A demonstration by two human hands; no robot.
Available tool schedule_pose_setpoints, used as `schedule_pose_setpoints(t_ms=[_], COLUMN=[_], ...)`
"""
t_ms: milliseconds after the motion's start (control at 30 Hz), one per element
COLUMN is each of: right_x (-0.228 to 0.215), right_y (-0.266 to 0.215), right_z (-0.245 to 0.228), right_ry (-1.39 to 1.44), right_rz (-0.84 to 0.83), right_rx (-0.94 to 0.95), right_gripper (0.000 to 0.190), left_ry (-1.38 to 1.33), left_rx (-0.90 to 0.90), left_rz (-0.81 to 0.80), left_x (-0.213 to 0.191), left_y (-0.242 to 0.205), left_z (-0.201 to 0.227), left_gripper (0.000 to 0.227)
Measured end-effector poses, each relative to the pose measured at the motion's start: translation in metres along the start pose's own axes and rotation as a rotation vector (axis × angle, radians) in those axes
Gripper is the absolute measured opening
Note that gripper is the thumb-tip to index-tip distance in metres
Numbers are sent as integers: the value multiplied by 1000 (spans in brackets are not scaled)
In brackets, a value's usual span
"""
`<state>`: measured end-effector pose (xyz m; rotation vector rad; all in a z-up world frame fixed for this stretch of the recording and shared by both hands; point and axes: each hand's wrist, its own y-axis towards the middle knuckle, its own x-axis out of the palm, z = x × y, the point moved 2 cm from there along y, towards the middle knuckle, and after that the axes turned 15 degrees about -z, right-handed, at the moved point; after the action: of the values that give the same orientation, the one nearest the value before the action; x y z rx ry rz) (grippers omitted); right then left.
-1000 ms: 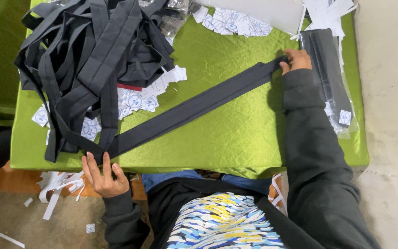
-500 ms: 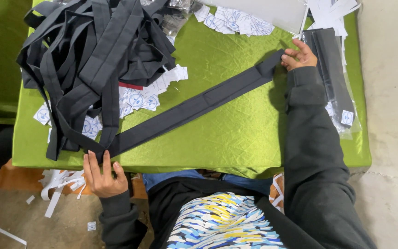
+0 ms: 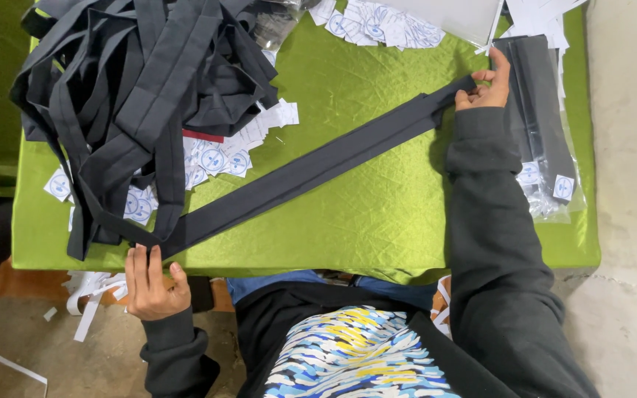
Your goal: The person folds a black necktie by hand on a green table, aligning edges and smoothing the fabric. The person then folds the tie in half and places it on the table. The task involves handling multiple ties and plastic packaging nearby.
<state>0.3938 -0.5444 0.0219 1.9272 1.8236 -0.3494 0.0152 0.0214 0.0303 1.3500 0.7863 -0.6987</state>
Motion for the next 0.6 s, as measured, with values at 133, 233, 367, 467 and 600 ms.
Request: schedule_pose_setpoints(t_ms=[133, 233, 367, 467, 600], right_x=[5, 8, 6, 5, 4], right_y=[-7, -4, -14, -14, -18], right_z=[-15, -14, -28, -31, -28], right_ry=[-99, -93, -374, -471, -453], right_rz=[55, 96, 62, 50, 52], right_rx=[58, 102, -33, -72, -168], right_gripper=[83, 86, 89, 86, 82], left_ry=[-55, -112, -142, -236, -216], left_rx=[-55, -97, -110, -131, -117], left_rz=[12, 15, -13, -41, -35], left_x=[-6, -11, -25, -24, -14], left_y=[6, 11, 26, 25, 22], left_z=[4, 7, 10, -1, -10], left_gripper=[43, 41, 29, 19, 24])
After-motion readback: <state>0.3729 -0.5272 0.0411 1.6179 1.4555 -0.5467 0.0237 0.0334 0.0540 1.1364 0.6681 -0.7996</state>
